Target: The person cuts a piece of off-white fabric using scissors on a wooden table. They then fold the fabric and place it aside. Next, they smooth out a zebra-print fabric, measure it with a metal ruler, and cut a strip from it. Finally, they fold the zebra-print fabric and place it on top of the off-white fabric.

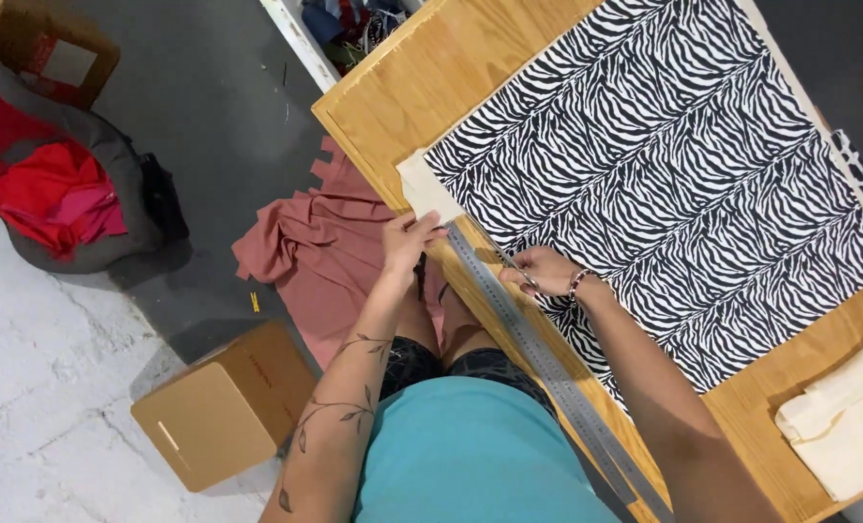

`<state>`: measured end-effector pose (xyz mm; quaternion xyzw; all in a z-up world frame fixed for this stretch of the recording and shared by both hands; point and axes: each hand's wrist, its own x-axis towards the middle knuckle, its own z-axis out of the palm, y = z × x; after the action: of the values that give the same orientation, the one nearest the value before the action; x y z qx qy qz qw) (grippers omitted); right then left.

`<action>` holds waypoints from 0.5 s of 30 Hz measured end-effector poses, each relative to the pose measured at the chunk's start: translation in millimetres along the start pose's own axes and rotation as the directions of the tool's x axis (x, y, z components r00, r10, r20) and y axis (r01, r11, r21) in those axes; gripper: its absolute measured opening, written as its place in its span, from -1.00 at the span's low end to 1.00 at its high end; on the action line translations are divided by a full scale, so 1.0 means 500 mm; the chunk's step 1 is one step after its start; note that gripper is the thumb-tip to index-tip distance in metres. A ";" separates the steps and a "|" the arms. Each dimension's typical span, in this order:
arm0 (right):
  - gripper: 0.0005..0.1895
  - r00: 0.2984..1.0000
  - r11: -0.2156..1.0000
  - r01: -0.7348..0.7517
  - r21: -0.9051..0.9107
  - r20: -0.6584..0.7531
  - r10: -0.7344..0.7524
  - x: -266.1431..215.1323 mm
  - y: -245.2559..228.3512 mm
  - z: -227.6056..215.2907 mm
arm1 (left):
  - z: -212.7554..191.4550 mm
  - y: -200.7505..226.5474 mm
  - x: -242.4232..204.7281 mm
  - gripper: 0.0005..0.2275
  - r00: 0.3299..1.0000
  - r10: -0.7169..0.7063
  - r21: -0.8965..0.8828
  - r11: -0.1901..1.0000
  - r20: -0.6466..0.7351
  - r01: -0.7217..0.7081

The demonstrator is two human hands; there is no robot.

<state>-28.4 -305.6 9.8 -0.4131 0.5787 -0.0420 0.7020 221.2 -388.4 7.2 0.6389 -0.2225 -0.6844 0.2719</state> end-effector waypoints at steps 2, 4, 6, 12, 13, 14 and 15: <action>-0.43 1.000 0.999 0.006 0.031 -0.011 -0.006 0.003 0.005 0.002 | -0.001 -0.005 0.005 -0.37 1.000 -0.015 -0.018 1.000 0.001 0.015; -0.47 0.999 0.993 0.027 0.117 -0.030 -0.023 0.015 0.025 0.005 | -0.003 -0.014 0.013 -0.30 1.000 -0.007 -0.035 0.999 -0.004 0.007; -0.46 0.999 0.994 0.010 0.108 -0.034 -0.007 0.017 0.022 0.007 | -0.007 -0.023 0.022 -0.34 1.000 -0.001 -0.045 0.999 -0.003 0.001; -0.39 0.999 1.000 0.018 0.017 -0.033 -0.017 0.019 -0.014 0.010 | -0.017 -0.047 0.042 -0.50 0.999 0.033 -0.062 0.998 0.001 -0.033; -0.37 0.999 1.000 0.022 0.004 -0.036 -0.022 0.022 -0.020 0.010 | -0.016 -0.047 0.039 -0.52 0.999 0.036 -0.065 0.997 -0.003 -0.036; -0.37 0.999 1.000 0.023 0.003 -0.037 -0.023 0.023 -0.023 0.011 | -0.015 -0.050 0.040 -0.52 0.999 0.037 -0.066 0.997 -0.002 -0.037; -0.36 0.999 0.999 0.037 -0.016 -0.034 -0.038 0.024 -0.027 0.011 | -0.015 -0.052 0.041 -0.52 0.999 0.039 -0.063 0.997 -0.002 -0.039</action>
<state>-14.1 -317.9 8.9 -0.4286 0.5831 -0.0577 0.6877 225.8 -382.1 -25.9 0.6258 -0.2132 -0.6853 0.3054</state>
